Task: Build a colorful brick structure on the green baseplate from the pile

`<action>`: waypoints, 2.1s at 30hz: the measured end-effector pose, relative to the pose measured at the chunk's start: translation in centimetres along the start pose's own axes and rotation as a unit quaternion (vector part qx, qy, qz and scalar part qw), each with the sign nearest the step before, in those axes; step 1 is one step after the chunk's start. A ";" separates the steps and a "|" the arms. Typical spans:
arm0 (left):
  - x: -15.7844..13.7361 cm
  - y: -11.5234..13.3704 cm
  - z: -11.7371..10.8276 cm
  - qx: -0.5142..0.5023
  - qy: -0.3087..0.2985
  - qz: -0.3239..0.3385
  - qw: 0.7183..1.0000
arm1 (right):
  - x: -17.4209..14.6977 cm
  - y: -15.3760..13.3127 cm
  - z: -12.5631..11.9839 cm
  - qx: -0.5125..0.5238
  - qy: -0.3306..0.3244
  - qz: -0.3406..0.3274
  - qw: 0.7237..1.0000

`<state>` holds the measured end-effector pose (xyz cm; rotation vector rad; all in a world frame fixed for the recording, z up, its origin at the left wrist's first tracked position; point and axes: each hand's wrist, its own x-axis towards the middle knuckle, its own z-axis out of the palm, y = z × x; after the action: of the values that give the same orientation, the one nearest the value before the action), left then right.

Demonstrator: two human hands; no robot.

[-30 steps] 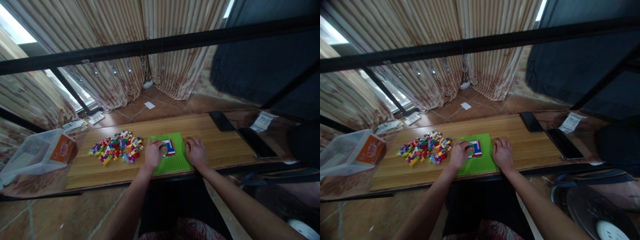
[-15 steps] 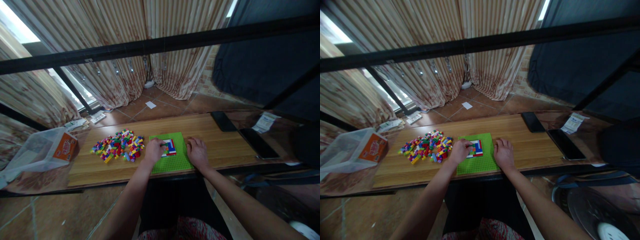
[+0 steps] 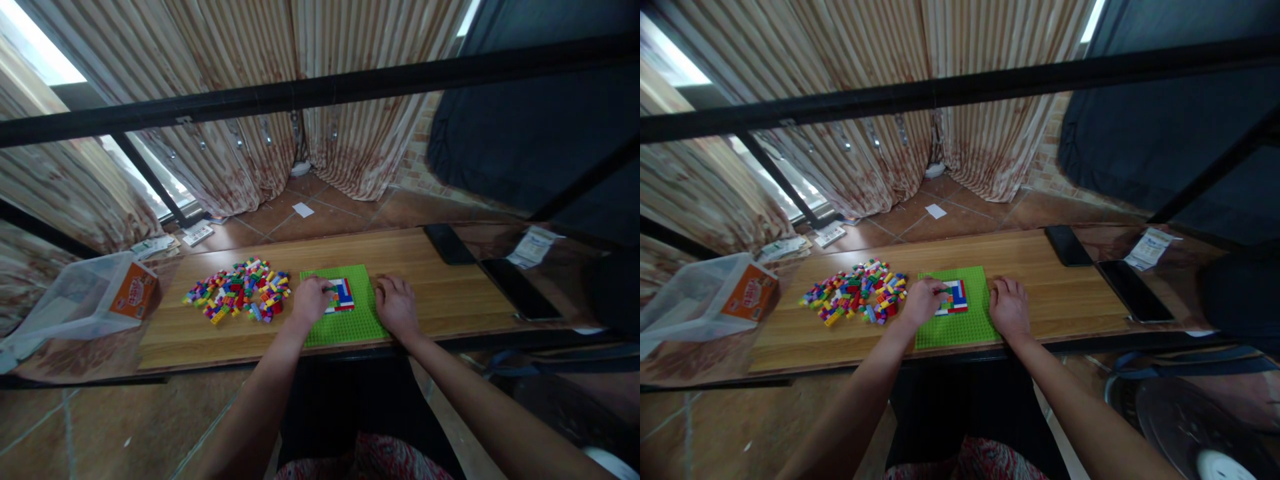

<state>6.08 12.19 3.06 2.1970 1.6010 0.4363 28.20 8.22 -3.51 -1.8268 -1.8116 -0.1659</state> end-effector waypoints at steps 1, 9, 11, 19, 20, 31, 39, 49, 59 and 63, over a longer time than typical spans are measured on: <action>-0.1 -0.1 0.1 -0.007 0.004 0.007 1.000 | 0.0 0.0 0.0 -0.001 -0.003 0.002 1.000; -1.1 -0.8 1.3 -0.052 0.076 0.048 0.995 | 0.0 0.0 0.0 0.004 0.002 -0.002 1.000; -1.2 -0.7 1.4 -0.047 0.079 0.040 0.995 | 0.0 0.1 0.1 0.006 -0.004 0.003 1.000; -1.0 0.3 1.0 0.000 0.055 0.033 0.998 | 0.0 0.1 0.1 0.009 0.008 -0.004 1.000; -0.9 0.4 0.9 0.006 0.051 0.038 0.998 | 0.0 0.1 0.1 0.008 0.006 -0.003 1.000; -0.6 0.3 -0.1 0.030 0.004 0.047 0.998 | 0.0 0.0 -0.1 0.006 0.003 0.002 1.000; -0.7 0.0 0.1 0.015 0.020 0.053 0.998 | 0.0 0.2 -0.1 0.061 0.005 0.019 0.998; -1.0 -0.6 0.2 -0.011 0.044 0.067 0.997 | 3.5 -3.8 -2.5 0.297 -0.079 -0.049 0.950; -0.6 -2.6 0.6 -0.125 0.040 0.047 0.990 | 4.3 -6.0 0.3 0.254 -0.174 -0.104 0.946; -0.2 -3.8 1.2 -0.230 0.047 0.013 0.972 | 4.7 -5.7 0.6 0.269 -0.174 -0.094 0.943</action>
<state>3.45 12.83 0.16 1.8678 1.3480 0.8386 22.98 12.34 -0.19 -1.3503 -2.0098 0.5666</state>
